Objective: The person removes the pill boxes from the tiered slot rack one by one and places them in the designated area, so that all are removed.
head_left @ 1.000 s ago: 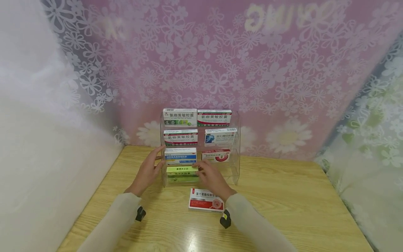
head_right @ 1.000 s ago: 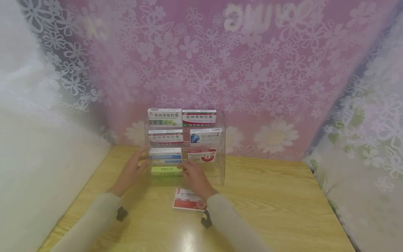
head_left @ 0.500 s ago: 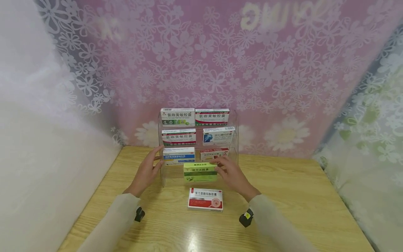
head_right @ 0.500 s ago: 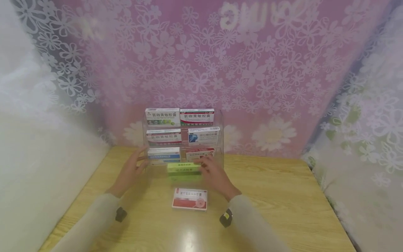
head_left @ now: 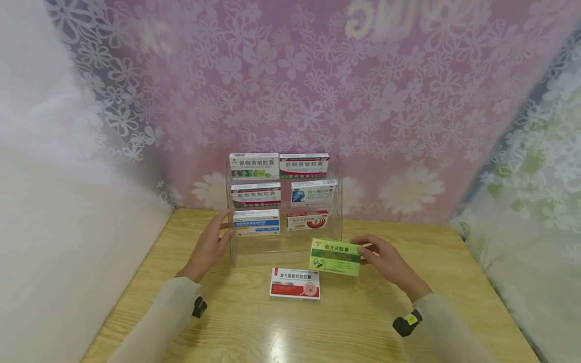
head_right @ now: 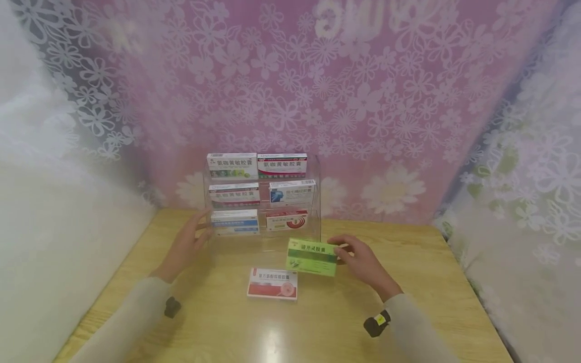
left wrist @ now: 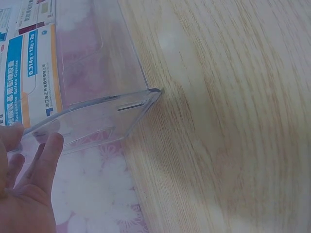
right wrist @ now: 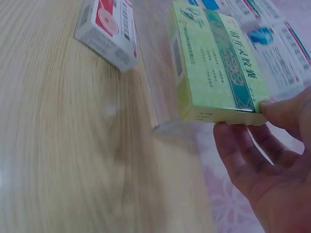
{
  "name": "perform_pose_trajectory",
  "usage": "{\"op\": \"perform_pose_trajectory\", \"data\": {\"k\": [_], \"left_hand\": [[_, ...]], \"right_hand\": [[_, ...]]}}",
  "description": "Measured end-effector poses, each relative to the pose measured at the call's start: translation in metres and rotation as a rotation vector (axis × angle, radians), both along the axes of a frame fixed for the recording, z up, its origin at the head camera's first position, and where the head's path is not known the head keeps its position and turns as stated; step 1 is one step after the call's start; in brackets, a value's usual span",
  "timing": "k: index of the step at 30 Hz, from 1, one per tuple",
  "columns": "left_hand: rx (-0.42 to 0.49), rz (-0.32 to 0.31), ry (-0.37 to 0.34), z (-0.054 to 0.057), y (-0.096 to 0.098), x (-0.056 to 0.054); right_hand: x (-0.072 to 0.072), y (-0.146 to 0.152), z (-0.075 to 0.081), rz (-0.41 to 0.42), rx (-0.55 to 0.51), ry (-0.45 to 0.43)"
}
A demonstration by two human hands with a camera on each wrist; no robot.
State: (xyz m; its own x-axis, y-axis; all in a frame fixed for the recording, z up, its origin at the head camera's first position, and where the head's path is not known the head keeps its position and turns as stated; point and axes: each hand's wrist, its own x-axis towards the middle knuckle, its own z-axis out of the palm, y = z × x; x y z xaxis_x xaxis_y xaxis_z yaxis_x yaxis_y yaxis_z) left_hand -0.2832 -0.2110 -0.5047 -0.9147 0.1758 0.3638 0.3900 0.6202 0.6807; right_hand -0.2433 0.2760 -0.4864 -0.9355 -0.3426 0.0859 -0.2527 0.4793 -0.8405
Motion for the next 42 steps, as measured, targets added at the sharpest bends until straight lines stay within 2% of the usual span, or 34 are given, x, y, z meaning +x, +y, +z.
{"op": "perform_pose_trajectory", "data": {"k": [7,13,23,33,42], "left_hand": [[-0.005,0.004,-0.003,0.002,0.001,0.001],[-0.011,0.003,0.011,0.001,0.0,0.0],[-0.006,-0.004,0.009,0.004,0.001,0.002],[-0.014,0.003,0.007,0.002,0.001,0.003],[-0.007,0.002,-0.004,0.002,0.001,0.003]], "right_hand": [[0.008,0.038,-0.018,0.04,-0.016,-0.224],[0.012,0.047,-0.037,0.101,0.003,-0.314],[0.014,0.038,-0.047,0.128,0.011,-0.305],[0.014,0.032,-0.051,0.092,0.047,-0.304],[0.013,0.031,-0.055,0.075,0.022,-0.31]]}}
